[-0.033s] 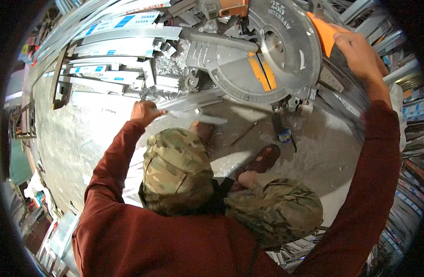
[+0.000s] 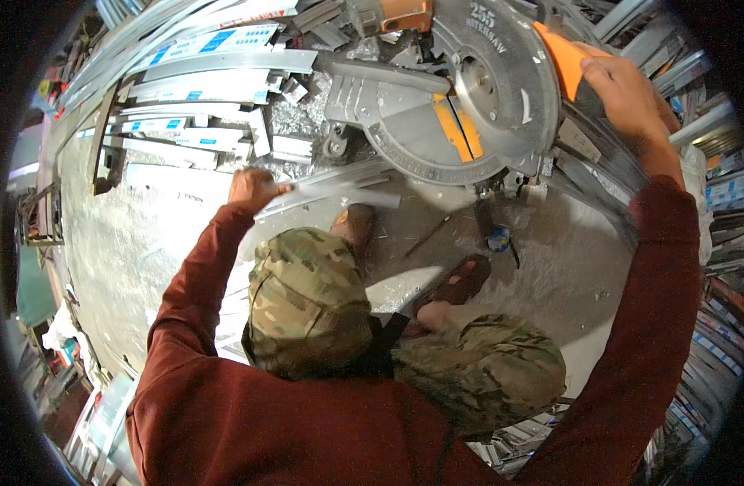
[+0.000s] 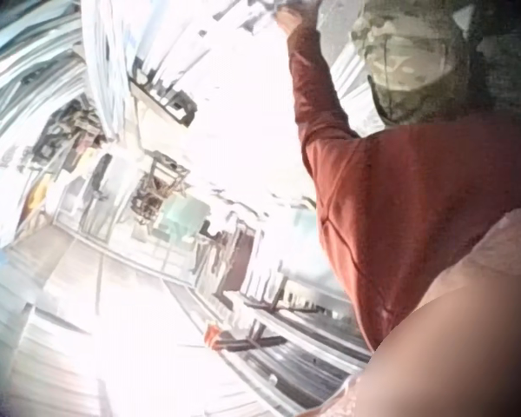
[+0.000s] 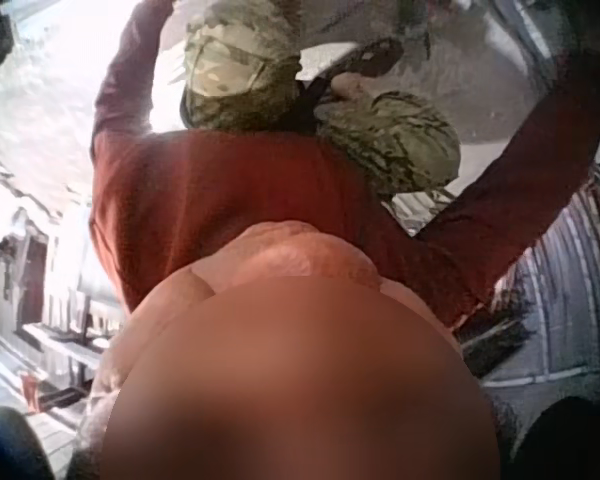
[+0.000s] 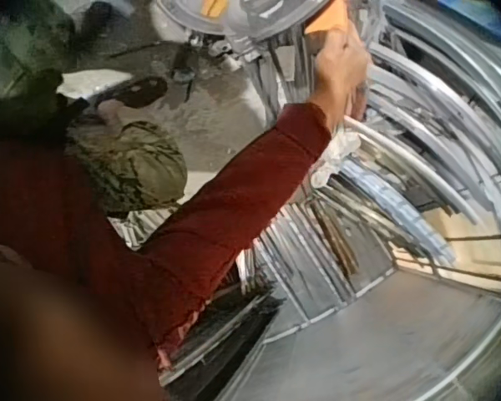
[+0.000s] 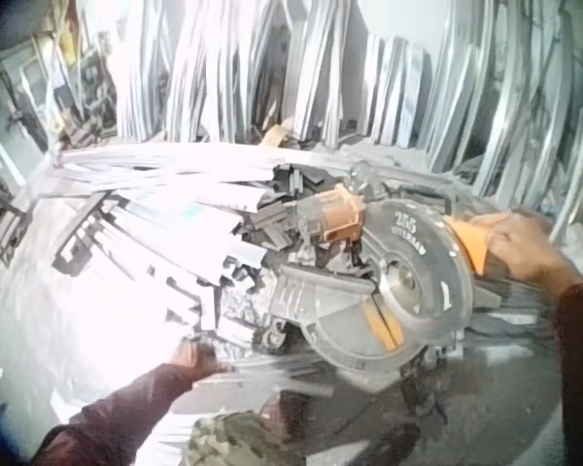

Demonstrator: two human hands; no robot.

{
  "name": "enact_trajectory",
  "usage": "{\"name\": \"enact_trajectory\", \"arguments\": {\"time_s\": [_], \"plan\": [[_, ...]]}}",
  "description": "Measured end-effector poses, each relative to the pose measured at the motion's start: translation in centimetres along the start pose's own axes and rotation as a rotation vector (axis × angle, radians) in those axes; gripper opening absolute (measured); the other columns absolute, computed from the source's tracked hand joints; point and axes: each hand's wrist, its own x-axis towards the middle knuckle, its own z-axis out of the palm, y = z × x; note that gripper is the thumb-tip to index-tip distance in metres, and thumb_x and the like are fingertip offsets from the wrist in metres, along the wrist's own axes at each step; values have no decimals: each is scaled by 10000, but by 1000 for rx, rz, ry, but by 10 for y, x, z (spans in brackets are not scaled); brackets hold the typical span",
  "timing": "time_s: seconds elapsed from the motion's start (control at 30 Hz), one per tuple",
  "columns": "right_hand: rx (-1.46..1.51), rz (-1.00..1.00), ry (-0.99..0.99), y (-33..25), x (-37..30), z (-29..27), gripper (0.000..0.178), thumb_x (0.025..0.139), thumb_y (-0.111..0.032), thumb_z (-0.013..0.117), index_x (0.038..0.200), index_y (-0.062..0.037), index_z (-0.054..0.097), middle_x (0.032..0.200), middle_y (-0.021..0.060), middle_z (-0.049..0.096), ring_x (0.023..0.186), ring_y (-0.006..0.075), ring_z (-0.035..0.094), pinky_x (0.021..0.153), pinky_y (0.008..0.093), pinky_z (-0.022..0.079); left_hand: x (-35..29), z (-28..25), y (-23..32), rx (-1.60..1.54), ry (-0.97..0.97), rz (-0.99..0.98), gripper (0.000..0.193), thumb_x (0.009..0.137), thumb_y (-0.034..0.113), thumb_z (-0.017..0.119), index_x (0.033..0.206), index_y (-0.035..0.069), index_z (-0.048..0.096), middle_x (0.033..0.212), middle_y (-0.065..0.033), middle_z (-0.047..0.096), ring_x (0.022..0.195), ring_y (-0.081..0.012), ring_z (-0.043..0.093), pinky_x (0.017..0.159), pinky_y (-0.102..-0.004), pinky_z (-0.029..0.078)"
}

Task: The person uses a miter saw to cut several aluminum profiles into shorter pieces. After cutting, the person gathers the cut pieces, carries them through the workshop, and places them on a workbench.

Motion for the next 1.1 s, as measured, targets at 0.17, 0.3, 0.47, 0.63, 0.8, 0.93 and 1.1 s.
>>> {"name": "enact_trajectory", "arguments": {"time_s": [0.17, 0.3, 0.47, 0.63, 0.8, 0.93, 1.1], "plan": [[-121, 147, -22, -28, -2, -5, 468, 941, -406, 469, 1214, -60, 628, 1107, 194, 667, 1032, 384, 620, 888, 396, 453, 104, -31, 14, 77, -32, -129, 886, 686, 904, 458, 788, 62, 715, 771, -182, 696, 847, -346, 680, 868, -451, 448], [-110, 134, -39, -47, -8, -12, 443, 941, -378, 474, 1218, -72, 636, 1097, 204, 665, 1030, 384, 618, 894, 397, 455, 178, -32, 31, 165, 21, -74, 860, 699, 881, 488, 841, 68, 731, 841, -189, 711, 890, -337, 685, 871, -451, 452], [-157, 32, 48, -33, -11, -6, 417, 935, -367, 514, 1183, -68, 664, 1157, 173, 664, 1046, 360, 617, 926, 410, 455, 220, -31, 49, 58, -5, -11, 796, 768, 778, 565, 898, 9, 723, 844, -225, 702, 844, -370, 687, 794, -447, 506], [-253, 14, 76, -29, -19, -4, 426, 937, -383, 504, 1163, -62, 670, 1167, 161, 663, 1039, 354, 617, 932, 409, 454, 238, -22, 59, -26, -17, 139, 702, 830, 683, 592, 911, -3, 715, 857, -206, 705, 844, -359, 683, 779, -444, 510], [-182, 5, 67, -34, -22, 0, 425, 923, -381, 513, 1077, -23, 682, 1134, 175, 662, 973, 357, 633, 870, 415, 478, 244, -22, 61, -97, -68, 70, 681, 805, 660, 652, 769, -16, 716, 741, -191, 687, 753, -326, 683, 734, -429, 518], [-191, 0, 99, -30, -33, 12, 393, 902, -368, 536, 950, -8, 686, 979, 193, 672, 862, 386, 639, 773, 444, 494, 241, -24, 70, -151, -60, 40, 716, 788, 691, 646, 697, -17, 710, 698, -183, 679, 713, -330, 677, 723, -427, 517], [-230, -14, 119, -25, -44, 23, 380, 888, -363, 548, 867, -7, 677, 818, 206, 653, 790, 402, 629, 705, 472, 485, 246, -16, 64, -3, -23, 34, 772, 775, 752, 595, 729, -7, 729, 710, -182, 685, 725, -349, 682, 731, -440, 515]]}}
